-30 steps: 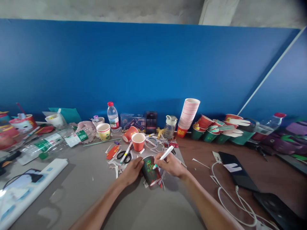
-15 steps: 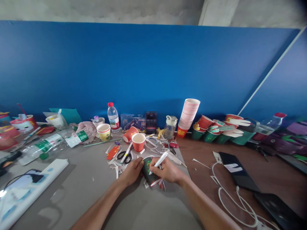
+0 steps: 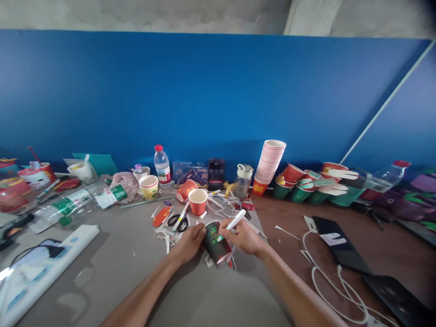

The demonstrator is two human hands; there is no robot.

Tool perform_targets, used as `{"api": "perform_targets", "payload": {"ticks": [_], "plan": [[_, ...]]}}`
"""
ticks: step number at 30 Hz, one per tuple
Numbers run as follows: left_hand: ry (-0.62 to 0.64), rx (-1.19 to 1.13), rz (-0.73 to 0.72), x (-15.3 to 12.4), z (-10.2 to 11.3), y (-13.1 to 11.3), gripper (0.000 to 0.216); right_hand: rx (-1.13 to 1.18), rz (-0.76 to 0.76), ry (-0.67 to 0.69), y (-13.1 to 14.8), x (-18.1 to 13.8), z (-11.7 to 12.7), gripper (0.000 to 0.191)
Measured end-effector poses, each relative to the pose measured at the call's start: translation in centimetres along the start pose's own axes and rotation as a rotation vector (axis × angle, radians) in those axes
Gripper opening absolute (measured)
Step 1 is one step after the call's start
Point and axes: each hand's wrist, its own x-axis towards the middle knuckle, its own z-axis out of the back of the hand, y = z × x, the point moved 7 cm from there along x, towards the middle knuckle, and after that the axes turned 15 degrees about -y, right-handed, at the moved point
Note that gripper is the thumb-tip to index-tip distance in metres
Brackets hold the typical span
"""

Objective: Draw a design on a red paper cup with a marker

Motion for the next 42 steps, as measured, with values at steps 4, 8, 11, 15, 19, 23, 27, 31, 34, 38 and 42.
{"api": "perform_targets", "payload": {"ticks": [4,8,11,15,19,23,27,31,34,38,42], "plan": [[-0.011,-0.009,0.001,0.0,0.0,0.1,0.030,-0.014,0.020,0.023,0.2,-0.1,-0.4,0.014],[-0.009,-0.027,-0.001,0.0,0.0,0.1,0.030,-0.006,0.028,0.030,0.2,-0.2,-0.4,0.013],[-0.007,-0.034,0.002,0.0,-0.1,0.2,0.031,0.037,-0.011,0.053,-0.2,-0.1,-0.1,0.014],[-0.012,-0.034,0.019,0.1,-0.1,0.4,0.030,0.032,-0.015,0.176,-0.4,-0.3,-0.5,0.011],[-0.010,-0.019,0.004,0.0,-0.1,0.1,0.030,-0.006,-0.016,0.200,-0.2,-0.4,-0.3,0.009],[-0.022,0.022,0.006,0.1,0.1,0.0,0.030,-0.079,-0.007,0.231,0.4,-0.7,-0.4,0.008],[-0.015,0.008,0.011,0.1,0.0,0.0,0.030,-0.099,0.018,0.177,0.9,-0.7,-0.1,0.009],[-0.020,-0.003,0.012,0.1,-0.1,0.1,0.029,-0.099,0.009,0.152,1.1,-0.7,-0.2,0.011],[-0.056,0.028,-0.004,0.2,0.2,-0.1,0.031,-0.120,0.040,0.192,1.5,-0.9,-0.7,0.009],[-0.034,0.029,-0.002,0.1,0.0,-0.1,0.031,-0.138,0.048,0.209,1.5,-0.9,-0.5,0.009],[-0.034,0.017,0.003,0.1,-0.1,0.2,0.032,-0.156,0.036,0.193,1.4,-0.9,-0.3,0.010]]}}
